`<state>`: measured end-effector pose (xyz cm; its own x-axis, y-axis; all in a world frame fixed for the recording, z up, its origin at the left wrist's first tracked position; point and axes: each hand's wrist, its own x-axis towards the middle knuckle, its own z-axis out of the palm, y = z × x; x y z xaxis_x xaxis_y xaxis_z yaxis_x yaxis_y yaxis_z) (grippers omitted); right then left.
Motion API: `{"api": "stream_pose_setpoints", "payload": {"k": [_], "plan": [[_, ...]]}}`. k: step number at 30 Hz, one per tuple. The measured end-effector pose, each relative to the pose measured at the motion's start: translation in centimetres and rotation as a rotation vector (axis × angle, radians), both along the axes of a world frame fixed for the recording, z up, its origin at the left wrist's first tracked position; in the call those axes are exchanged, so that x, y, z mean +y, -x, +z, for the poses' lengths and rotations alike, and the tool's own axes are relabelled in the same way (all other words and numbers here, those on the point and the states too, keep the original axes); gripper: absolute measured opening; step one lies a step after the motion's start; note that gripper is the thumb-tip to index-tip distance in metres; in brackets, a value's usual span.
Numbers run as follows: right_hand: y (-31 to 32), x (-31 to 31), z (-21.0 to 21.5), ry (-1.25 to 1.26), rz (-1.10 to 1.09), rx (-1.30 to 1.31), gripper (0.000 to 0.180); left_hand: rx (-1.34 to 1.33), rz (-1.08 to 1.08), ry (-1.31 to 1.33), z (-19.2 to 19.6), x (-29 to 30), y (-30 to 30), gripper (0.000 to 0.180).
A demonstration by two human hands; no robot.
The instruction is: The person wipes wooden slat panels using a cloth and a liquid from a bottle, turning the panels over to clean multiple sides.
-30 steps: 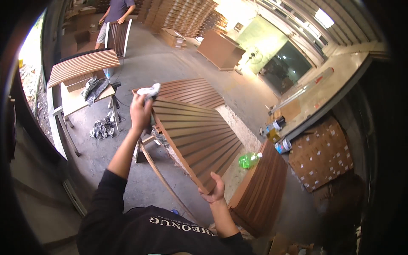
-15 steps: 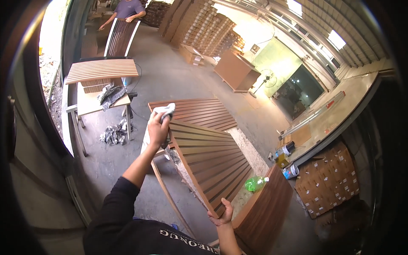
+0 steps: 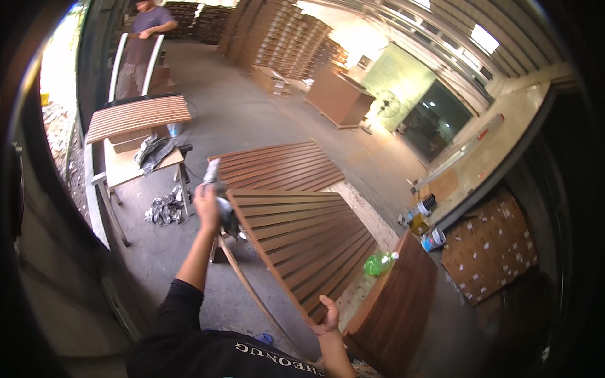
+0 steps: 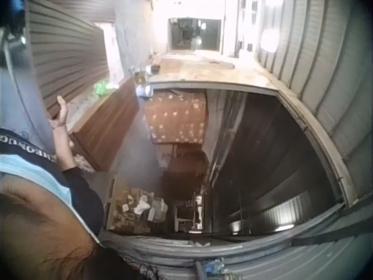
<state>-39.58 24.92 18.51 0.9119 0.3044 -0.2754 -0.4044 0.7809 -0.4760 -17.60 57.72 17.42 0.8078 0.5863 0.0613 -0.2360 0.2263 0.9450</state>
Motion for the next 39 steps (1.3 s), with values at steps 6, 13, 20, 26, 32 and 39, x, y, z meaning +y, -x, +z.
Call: {"api": "stream_pose_setpoints", "payload": {"k": [6, 13, 20, 26, 32, 39], "plan": [[2.5, 2.9, -5.1, 0.190, -0.275, 0.002, 0.042, 0.050, -0.445, 0.385, -6.0, -3.7, 2.7, 0.043], [2.2, 4.9, -10.7, 0.399, -0.031, 0.140, 0.030, -0.025, -0.563, 0.358, -3.7, -0.1, 4.0, 0.033], [-1.7, 3.1, -15.5, 0.874, 0.458, -0.145, 0.050, -0.176, -0.549, 0.028, 3.1, 0.1, 5.0, 0.055], [-14.0, -11.8, -0.6, 1.020, -0.691, -0.493, 0.017, -0.185, -0.544, -0.182, 2.5, 5.8, 7.0, 0.056], [-28.6, -40.6, 0.9, 1.299, -1.281, -0.383, 0.067, -0.176, -0.572, -0.315, 5.5, 1.5, 8.4, 0.054], [-39.5, -41.0, 4.6, 0.730, -0.745, -0.358, 0.075, 0.140, -0.163, -0.380, 8.4, 0.2, 13.7, 0.034]]}}
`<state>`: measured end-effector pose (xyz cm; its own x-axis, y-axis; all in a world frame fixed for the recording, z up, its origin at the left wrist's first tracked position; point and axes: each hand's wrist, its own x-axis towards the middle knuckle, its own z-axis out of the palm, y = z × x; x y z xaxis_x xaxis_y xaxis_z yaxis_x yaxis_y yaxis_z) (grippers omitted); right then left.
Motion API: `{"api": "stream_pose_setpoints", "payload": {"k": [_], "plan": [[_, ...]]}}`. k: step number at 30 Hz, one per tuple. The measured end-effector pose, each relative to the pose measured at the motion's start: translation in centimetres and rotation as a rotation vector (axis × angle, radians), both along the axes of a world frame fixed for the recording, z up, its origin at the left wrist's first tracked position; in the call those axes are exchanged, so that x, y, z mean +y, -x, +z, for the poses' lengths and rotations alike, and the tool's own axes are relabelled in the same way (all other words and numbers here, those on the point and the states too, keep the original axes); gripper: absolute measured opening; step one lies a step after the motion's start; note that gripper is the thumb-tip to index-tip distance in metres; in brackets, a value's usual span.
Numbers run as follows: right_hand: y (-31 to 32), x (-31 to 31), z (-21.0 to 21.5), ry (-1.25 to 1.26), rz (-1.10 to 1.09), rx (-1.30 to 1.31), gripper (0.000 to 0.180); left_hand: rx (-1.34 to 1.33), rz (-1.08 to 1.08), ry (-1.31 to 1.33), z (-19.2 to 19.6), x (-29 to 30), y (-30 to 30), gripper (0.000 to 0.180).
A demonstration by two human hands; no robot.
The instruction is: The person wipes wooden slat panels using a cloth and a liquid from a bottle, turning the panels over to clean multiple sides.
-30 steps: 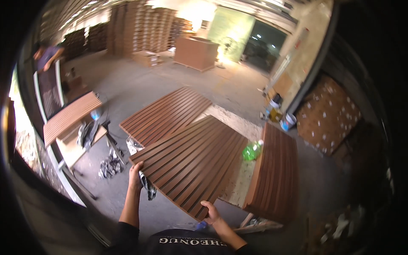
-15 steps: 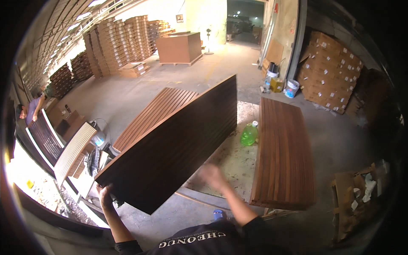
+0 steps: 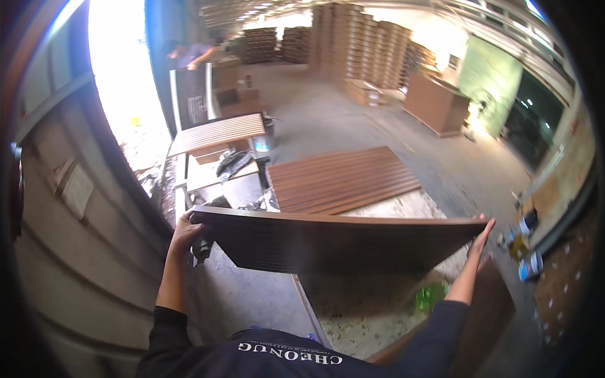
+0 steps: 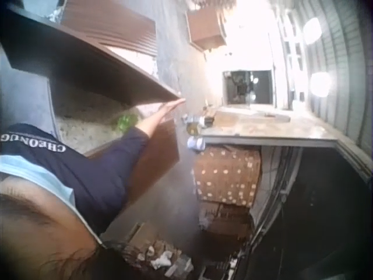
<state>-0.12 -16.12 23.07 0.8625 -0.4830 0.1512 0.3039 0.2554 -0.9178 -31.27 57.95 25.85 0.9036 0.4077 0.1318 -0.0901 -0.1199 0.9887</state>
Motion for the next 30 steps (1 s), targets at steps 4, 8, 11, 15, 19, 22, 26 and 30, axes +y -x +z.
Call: {"api": "stream_pose_setpoints", "payload": {"k": [4, 8, 11, 15, 19, 22, 26, 30], "plan": [[-2.2, -2.2, -1.9, 0.039, -0.268, -0.185, 0.084, 0.054, 0.062, -0.047, 1.8, -1.7, 2.9, 0.032], [-0.2, -0.1, -1.9, 0.153, -0.431, 0.042, 0.081, -0.238, 0.390, -0.089, 7.7, -3.2, 8.5, 0.009], [-1.3, 0.1, -3.4, -0.076, -0.323, -0.048, 0.076, -0.345, 0.527, -0.292, 10.9, -7.4, 8.9, 0.011], [-4.7, -3.4, -5.4, 0.020, -0.383, -0.171, 0.072, -0.101, 0.228, -0.989, 8.4, -13.7, 2.6, 0.024], [-2.1, 3.8, -2.0, -0.033, -0.398, -0.367, 0.048, -0.082, -0.028, -1.202, 9.0, -19.0, -1.3, 0.042], [-3.4, -8.8, -6.9, -0.129, -0.224, -0.532, 0.046, -0.346, -0.307, -1.335, 7.1, -29.8, -8.7, 0.051], [-1.2, 7.1, -1.2, 0.269, -0.485, 0.030, 0.055, -0.425, -0.316, -1.621, 8.5, -38.7, -14.9, 0.055], [0.7, 6.1, -1.3, 0.545, -0.824, -0.129, 0.041, -0.583, -0.524, -1.534, 8.3, -53.6, -21.7, 0.058]]}}
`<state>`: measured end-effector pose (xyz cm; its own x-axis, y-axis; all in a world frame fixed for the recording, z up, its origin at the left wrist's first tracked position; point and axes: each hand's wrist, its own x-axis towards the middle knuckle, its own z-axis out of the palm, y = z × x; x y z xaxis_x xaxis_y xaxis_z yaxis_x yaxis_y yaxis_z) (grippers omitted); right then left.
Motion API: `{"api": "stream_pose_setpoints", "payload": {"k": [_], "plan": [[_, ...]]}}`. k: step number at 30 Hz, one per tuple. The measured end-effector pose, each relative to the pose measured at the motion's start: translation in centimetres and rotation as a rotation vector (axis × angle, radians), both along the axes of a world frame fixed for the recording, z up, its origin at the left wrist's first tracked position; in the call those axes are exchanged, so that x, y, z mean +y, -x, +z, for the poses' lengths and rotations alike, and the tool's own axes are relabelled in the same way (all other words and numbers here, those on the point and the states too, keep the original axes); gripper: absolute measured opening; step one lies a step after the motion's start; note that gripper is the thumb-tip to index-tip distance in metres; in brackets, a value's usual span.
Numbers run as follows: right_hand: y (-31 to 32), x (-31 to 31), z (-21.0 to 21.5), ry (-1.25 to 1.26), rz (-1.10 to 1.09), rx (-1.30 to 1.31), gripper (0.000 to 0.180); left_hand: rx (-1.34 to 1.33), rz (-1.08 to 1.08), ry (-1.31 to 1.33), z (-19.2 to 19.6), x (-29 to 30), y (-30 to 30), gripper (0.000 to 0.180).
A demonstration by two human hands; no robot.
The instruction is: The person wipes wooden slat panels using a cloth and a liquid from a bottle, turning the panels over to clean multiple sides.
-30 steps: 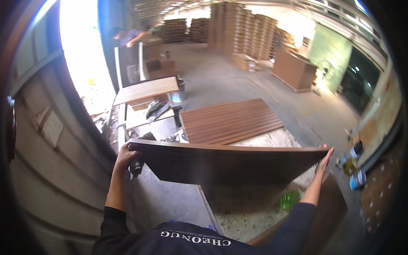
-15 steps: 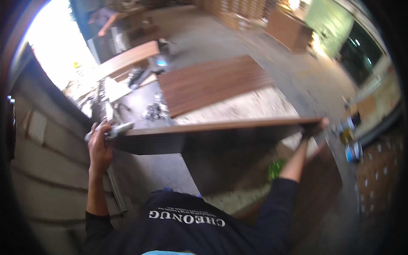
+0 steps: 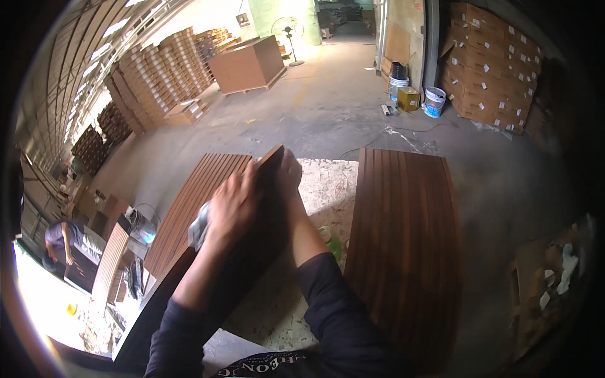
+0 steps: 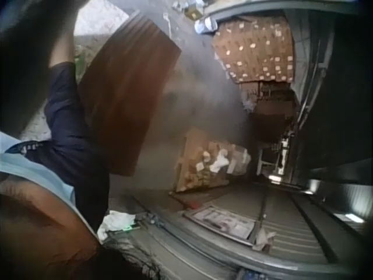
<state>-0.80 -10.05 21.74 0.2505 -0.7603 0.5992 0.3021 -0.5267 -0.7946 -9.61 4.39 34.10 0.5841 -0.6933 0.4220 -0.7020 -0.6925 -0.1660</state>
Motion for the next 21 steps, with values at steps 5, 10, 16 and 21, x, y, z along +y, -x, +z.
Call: {"api": "stream_pose_setpoints", "payload": {"k": [5, 10, 16, 21], "plan": [[-4.4, -1.1, -0.5, 0.609, -0.280, 0.279, 0.030, -0.320, -0.059, 0.059, -4.0, -9.6, -7.8, 0.057], [-2.0, -1.6, -0.5, 0.306, 0.045, 0.329, 0.029, 0.001, -0.040, 0.196, -1.3, -4.4, -4.8, 0.041], [-4.3, 0.8, 0.4, -0.104, 0.090, 0.144, 0.046, -0.079, 0.226, 0.289, -0.2, 14.7, 3.3, 0.032], [-5.5, -3.3, -2.5, -0.159, 0.207, 0.108, 0.046, -0.357, 0.711, 0.535, -5.1, 40.5, 11.0, 0.022]]}}
